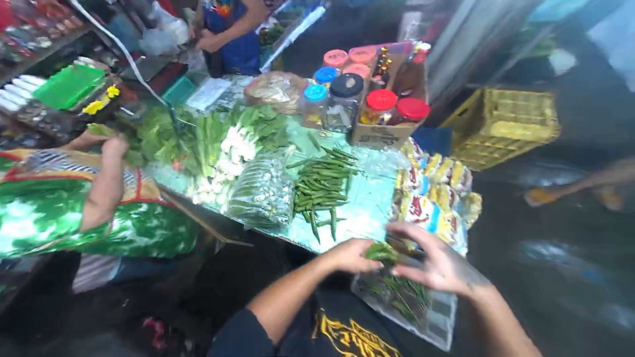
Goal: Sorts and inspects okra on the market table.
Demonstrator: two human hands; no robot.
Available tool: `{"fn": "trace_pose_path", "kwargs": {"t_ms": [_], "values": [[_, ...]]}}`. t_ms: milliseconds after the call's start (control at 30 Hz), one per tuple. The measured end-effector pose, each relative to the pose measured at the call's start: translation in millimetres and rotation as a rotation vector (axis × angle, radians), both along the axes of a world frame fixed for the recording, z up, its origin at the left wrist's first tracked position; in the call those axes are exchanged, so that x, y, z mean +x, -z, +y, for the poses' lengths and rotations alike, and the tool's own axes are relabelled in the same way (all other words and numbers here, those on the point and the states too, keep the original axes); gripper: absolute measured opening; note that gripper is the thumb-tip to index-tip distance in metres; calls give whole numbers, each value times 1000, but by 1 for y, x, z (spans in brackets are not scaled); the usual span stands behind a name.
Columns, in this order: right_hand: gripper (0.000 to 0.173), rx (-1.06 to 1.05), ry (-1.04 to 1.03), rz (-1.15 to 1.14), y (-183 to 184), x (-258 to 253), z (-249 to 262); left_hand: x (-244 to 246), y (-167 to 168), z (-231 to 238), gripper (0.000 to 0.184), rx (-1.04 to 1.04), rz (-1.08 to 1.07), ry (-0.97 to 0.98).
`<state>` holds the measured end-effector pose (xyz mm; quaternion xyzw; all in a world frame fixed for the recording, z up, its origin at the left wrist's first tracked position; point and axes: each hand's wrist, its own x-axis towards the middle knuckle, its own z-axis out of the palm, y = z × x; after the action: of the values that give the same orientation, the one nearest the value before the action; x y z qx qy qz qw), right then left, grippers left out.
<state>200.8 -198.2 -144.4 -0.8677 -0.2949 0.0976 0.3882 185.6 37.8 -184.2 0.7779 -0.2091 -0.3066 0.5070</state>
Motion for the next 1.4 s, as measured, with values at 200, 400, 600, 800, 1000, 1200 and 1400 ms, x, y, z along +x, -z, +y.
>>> {"fn": "trace_pose_path", "kwargs": {"t_ms": [200, 400, 600, 800, 1000, 1200, 1400], "values": [[61, -293, -160, 34, -18, 14, 54, -5, -12, 27, 33, 108, 2, -183], [46, 8, -153, 205, 3, 14, 39, -6, -2, 38, 19, -450, 406, -309], [11, 1401, 4, 568, 29, -20, 61, 15, 5, 37, 15, -1113, 692, -360], [52, 1328, 206, 511, 20, 6, 101, 45, -19, 36, 31, -347, -56, -272], [61, 600, 254, 102, -7, 48, 100, 67, -48, 50, 32, 501, -321, -71], [38, 191, 136, 142, 9, 45, 102, 77, -25, 72, 61, 357, -57, -33], [39, 298, 39, 165, 17, 78, 95, 98, -21, 79, 51, 167, 18, 40]]}}
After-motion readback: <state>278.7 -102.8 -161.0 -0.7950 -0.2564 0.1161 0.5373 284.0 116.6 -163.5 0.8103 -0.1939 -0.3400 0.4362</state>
